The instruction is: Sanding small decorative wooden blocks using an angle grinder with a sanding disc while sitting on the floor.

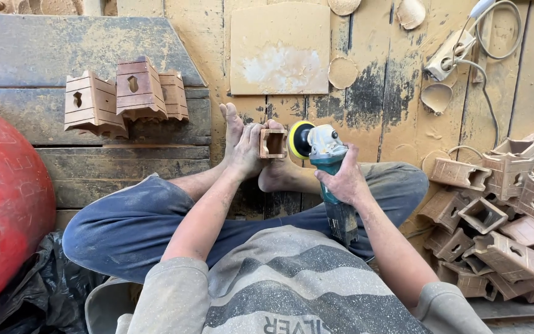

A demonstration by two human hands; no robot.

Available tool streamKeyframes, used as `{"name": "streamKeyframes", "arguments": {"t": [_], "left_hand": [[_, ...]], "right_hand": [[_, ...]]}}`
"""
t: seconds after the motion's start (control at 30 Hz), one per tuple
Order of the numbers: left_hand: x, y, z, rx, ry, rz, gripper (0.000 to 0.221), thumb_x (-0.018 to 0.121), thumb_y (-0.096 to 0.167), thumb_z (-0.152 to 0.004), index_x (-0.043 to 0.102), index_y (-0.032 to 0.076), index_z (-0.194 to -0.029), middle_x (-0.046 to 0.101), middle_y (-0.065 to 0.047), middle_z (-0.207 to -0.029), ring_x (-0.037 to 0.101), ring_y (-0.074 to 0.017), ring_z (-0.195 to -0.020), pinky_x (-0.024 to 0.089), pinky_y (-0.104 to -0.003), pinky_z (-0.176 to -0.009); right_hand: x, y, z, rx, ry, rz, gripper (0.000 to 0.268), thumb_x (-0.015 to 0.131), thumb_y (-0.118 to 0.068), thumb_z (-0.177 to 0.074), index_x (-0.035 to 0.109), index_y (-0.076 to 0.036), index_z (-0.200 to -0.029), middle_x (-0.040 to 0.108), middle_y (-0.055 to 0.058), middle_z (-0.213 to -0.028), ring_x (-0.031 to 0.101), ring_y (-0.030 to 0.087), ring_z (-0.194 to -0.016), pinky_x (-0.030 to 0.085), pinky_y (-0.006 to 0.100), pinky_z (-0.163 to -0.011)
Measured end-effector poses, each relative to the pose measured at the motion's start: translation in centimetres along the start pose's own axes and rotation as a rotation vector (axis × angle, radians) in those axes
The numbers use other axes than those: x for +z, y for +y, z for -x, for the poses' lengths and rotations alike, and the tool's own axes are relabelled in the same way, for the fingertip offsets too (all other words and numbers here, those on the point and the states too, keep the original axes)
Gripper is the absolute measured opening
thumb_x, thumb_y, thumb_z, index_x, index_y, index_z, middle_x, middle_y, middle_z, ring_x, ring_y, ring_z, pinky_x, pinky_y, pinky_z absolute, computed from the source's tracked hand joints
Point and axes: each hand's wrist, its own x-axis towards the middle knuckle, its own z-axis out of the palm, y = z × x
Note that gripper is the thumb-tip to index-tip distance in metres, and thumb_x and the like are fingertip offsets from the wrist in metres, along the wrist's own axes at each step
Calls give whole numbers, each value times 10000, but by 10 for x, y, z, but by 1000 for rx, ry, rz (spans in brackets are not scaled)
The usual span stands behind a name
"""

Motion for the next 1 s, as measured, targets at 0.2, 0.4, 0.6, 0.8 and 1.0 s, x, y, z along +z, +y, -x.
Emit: {"name": "streamKeyframes", "arguments": {"t": [0.2, 0.4, 0.6, 0.8, 1.0], "left_hand": [[-36, 36, -18, 54, -30, -10, 851, 888, 217, -595, 478, 73, -1326, 565, -151, -1263, 572, -351, -1249, 547, -472, -1036], [-30, 28, -9, -5, -68, -151, 882, 860, 375, -620, 481, 139, -1380, 542, -52, -1291, 564, -264, -1274, 511, -357, -1080], [-91, 82, -91, -274, -586, -111, 1004, 817, 184, -710, 257, 201, -1543, 483, -194, -1363, 547, -479, -1286, 411, -653, -1121], [-41, 22, -205, -271, -712, -347, 584, 733, 489, -767, 673, 204, -1273, 646, -87, -1234, 700, -407, -1101, 541, -560, -904], [14, -15, -309, -419, -1058, -674, 505, 628, 626, -644, 794, 274, -966, 780, -49, -918, 766, -299, -945, 598, -479, -832]], "right_hand": [[2, -27, 7, -29, -54, 10, 943, 821, -383, -748, 216, -188, -1445, 538, 274, -1404, 522, 440, -1342, 430, 528, -1144], [-7, 16, -2, 27, -14, -57, 990, 831, -432, -743, 191, -203, -1463, 518, 270, -1426, 521, 421, -1342, 434, 522, -1145], [-16, 70, -18, 84, 154, -504, 1019, 915, -345, -680, 287, -127, -1452, 557, 274, -1284, 579, 423, -1229, 474, 537, -1016], [-21, 76, -28, -9, 134, -751, 832, 925, -285, -714, 422, -98, -1350, 531, 143, -1086, 594, 310, -1044, 511, 497, -848], [-26, 66, -20, -20, 58, -917, 731, 915, -221, -701, 482, -81, -1274, 543, 110, -1011, 594, 275, -945, 541, 452, -761]]}}
